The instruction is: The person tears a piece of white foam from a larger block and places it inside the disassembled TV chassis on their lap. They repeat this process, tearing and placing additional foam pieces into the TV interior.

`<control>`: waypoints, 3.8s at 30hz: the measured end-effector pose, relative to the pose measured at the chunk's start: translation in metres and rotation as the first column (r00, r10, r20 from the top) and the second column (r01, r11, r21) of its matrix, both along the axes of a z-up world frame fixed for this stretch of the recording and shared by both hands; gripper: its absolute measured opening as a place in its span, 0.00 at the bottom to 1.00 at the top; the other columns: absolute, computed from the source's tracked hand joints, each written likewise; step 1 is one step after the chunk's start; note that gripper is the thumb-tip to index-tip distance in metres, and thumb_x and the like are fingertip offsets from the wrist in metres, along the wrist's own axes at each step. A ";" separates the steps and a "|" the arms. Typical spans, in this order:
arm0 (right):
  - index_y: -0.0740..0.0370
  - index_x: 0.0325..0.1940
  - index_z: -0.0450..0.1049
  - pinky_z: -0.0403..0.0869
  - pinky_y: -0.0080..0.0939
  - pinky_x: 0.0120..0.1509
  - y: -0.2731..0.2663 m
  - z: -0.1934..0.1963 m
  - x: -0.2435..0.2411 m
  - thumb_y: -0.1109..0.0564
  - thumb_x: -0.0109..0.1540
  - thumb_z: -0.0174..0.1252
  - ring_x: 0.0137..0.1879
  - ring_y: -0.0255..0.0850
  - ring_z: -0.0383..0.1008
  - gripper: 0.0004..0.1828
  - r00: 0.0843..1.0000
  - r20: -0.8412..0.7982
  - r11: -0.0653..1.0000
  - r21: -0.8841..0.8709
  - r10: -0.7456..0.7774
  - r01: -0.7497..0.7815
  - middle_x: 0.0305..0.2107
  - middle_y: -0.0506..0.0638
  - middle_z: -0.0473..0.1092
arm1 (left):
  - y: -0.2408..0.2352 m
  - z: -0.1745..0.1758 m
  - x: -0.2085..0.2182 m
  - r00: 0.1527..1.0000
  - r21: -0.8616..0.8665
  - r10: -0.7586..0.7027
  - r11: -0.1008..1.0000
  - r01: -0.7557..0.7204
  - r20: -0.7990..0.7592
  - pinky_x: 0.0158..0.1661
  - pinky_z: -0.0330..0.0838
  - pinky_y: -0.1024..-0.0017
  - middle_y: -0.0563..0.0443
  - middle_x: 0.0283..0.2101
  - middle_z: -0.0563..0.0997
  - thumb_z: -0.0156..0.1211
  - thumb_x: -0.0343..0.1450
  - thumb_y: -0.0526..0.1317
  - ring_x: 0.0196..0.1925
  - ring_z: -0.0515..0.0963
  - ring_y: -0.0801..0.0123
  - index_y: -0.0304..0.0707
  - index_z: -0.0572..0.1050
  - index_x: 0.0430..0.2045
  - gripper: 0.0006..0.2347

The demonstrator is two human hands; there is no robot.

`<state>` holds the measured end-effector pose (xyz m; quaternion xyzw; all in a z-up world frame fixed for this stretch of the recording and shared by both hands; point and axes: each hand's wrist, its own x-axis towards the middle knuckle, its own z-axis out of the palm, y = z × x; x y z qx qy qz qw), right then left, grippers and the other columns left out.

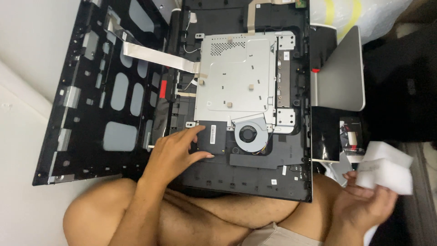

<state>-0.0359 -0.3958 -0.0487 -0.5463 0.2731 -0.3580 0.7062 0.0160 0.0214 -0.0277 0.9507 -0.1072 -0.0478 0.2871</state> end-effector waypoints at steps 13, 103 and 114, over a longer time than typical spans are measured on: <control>0.55 0.63 0.71 0.78 0.37 0.41 -0.018 -0.038 0.009 0.52 0.64 0.58 0.38 0.49 0.75 0.23 0.992 -0.013 0.977 0.177 0.124 -0.119 0.49 0.60 0.75 | -0.007 -0.006 -0.011 0.878 0.234 -0.082 0.972 -0.035 0.471 0.21 0.69 0.69 0.58 0.21 0.74 0.68 0.68 0.60 0.21 0.74 0.71 0.44 0.75 0.56 0.27; 0.60 0.44 0.76 0.73 0.32 0.43 0.204 0.106 -0.017 0.53 0.62 0.59 0.39 0.32 0.76 0.11 0.550 -0.525 0.315 -0.472 0.650 -0.823 0.37 0.46 0.79 | -0.058 0.048 -0.067 0.976 -0.845 0.184 0.534 0.002 0.118 0.35 0.68 0.68 0.50 0.32 0.74 0.54 0.73 0.41 0.32 0.73 0.63 0.35 0.71 0.33 0.08; 0.46 0.59 0.74 0.75 0.37 0.48 0.212 0.134 -0.009 0.48 0.58 0.54 0.40 0.37 0.81 0.25 0.331 -0.842 0.166 -0.288 0.426 -0.943 0.39 0.41 0.83 | -0.069 0.039 -0.071 0.958 -0.752 0.276 0.647 -0.128 0.074 0.39 0.69 0.67 0.48 0.35 0.75 0.61 0.72 0.44 0.36 0.75 0.59 0.34 0.72 0.38 0.12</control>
